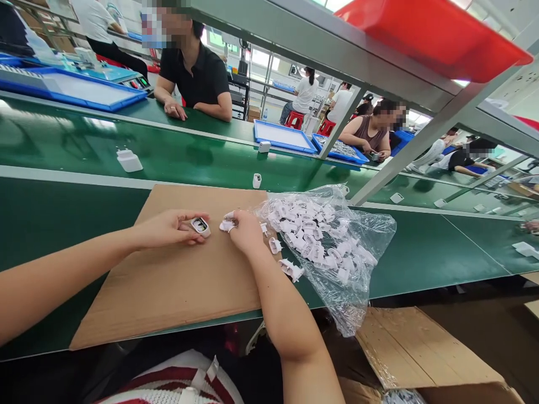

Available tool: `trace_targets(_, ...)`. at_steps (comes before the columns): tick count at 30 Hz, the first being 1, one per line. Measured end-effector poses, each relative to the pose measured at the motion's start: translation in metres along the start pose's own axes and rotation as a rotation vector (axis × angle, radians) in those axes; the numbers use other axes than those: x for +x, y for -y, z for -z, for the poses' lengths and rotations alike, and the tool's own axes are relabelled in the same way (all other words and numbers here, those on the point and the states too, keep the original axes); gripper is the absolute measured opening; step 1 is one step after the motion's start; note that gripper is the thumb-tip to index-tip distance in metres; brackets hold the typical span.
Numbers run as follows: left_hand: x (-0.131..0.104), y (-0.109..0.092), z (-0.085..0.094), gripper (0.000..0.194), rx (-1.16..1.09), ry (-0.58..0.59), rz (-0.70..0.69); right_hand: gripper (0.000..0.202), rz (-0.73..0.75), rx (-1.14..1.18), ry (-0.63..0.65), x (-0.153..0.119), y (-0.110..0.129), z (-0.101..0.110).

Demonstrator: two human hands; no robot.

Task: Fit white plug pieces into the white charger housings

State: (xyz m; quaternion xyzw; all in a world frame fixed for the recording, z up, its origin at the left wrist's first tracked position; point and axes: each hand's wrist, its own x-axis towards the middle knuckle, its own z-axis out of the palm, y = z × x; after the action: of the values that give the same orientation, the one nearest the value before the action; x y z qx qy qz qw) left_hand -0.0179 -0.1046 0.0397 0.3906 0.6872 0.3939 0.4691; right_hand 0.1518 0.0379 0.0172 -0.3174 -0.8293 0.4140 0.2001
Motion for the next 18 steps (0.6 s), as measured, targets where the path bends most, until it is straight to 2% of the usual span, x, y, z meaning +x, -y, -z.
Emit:
trace_targets(3, -0.001, 0.007, -0.006, 0.07, 0.004, -0.07, -0.063, 0.021, 0.084, -0.019, -0.106, -0.001, 0.006, -0.004)
trace_targets(7, 0.003, 0.017, -0.014, 0.064, 0.134, -0.163, -0.216, 0.025, 0.272, -0.114, -0.037, -0.007, 0.016, -0.01)
trace_targets(11, 0.007, 0.024, -0.017, 0.066, 0.127, -0.17, -0.287, 0.029, 0.38, -0.266, 0.002, -0.011, 0.02, -0.013)
trace_targets(18, 0.007, 0.024, -0.02, 0.06, 0.062, -0.153, -0.314, 0.026, 0.434, -0.367, 0.044, -0.009, 0.02, -0.014)
